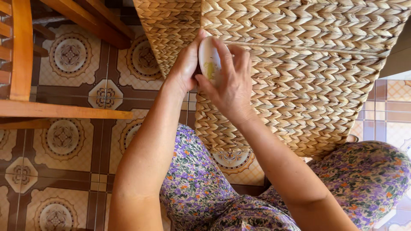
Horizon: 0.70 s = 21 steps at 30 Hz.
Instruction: The person sits on the floor and scrubs the surface of a woven basket with a white scrubbing tool. They hold the basket steady with one hand while scrubbing with the other, then place the basket back into a stack.
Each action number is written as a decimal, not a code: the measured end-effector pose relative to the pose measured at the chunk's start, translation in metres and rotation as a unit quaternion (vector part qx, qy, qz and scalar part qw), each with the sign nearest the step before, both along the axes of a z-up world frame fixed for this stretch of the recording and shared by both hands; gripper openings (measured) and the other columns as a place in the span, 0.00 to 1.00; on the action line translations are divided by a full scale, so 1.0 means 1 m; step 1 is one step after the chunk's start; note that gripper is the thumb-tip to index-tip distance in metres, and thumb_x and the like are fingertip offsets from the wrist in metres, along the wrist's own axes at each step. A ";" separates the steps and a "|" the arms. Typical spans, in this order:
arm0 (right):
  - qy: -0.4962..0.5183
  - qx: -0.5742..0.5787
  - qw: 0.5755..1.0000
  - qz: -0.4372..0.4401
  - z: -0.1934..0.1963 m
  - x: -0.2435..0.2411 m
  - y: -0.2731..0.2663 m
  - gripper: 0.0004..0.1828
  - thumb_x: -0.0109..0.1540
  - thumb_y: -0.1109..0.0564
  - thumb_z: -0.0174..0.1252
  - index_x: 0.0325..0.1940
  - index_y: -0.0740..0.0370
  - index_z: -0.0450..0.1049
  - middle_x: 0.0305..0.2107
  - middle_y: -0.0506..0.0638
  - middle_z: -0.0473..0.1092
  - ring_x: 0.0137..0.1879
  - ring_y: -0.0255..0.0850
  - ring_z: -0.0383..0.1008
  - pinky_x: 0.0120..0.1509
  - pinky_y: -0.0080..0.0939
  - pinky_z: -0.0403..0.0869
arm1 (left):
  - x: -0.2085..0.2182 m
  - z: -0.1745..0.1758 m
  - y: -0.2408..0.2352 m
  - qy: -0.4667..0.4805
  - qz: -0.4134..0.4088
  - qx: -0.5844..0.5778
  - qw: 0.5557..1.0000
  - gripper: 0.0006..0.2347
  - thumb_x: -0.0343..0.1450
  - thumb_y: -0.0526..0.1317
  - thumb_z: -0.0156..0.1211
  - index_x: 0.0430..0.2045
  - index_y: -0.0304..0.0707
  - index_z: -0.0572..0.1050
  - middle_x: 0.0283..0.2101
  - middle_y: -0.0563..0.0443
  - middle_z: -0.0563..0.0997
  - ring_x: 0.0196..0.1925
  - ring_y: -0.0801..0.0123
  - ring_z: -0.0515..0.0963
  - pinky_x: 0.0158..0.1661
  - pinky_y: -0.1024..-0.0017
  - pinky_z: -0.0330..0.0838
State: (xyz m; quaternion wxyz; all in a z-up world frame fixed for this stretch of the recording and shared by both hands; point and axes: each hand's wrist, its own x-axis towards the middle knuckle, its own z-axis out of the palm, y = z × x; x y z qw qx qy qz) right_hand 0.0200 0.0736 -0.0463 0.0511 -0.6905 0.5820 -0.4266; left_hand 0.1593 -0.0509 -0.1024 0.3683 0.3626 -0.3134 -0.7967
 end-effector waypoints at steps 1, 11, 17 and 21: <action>-0.010 0.017 1.000 -0.006 0.000 -0.006 -0.001 0.46 0.58 0.51 0.77 0.75 0.56 0.60 0.58 0.60 0.60 0.64 0.53 0.63 0.66 0.53 0.71 | -0.001 0.001 0.000 0.011 -0.004 -0.004 1.000 0.36 0.74 0.63 0.56 0.62 0.22 0.68 0.57 0.34 0.75 0.57 0.53 0.76 0.57 0.55 0.73; -0.105 -0.009 0.979 -0.175 -0.020 -0.146 0.051 0.39 0.67 0.57 0.68 0.78 0.56 0.57 0.59 0.55 0.55 0.71 0.48 0.61 0.76 0.50 0.74 | -0.007 0.015 0.001 0.048 -0.028 -0.021 0.998 0.32 0.70 0.60 0.57 0.63 0.34 0.67 0.64 0.41 0.74 0.64 0.60 0.75 0.63 0.59 0.71; 0.000 -0.032 0.998 -0.051 -0.009 -0.030 0.022 0.44 0.59 0.53 0.71 0.75 0.55 0.57 0.60 0.55 0.65 0.65 0.55 0.63 0.69 0.54 0.69 | -0.007 0.016 -0.001 0.007 0.013 -0.037 0.999 0.31 0.71 0.59 0.57 0.65 0.41 0.66 0.66 0.49 0.73 0.65 0.67 0.74 0.63 0.65 0.69; -0.024 0.026 0.999 0.000 -0.008 -0.005 0.017 0.47 0.55 0.48 0.77 0.73 0.52 0.61 0.57 0.61 0.62 0.62 0.58 0.65 0.65 0.57 0.70 | -0.008 0.018 -0.001 0.017 -0.017 0.016 1.000 0.32 0.70 0.61 0.56 0.63 0.38 0.67 0.62 0.40 0.74 0.60 0.58 0.76 0.58 0.57 0.72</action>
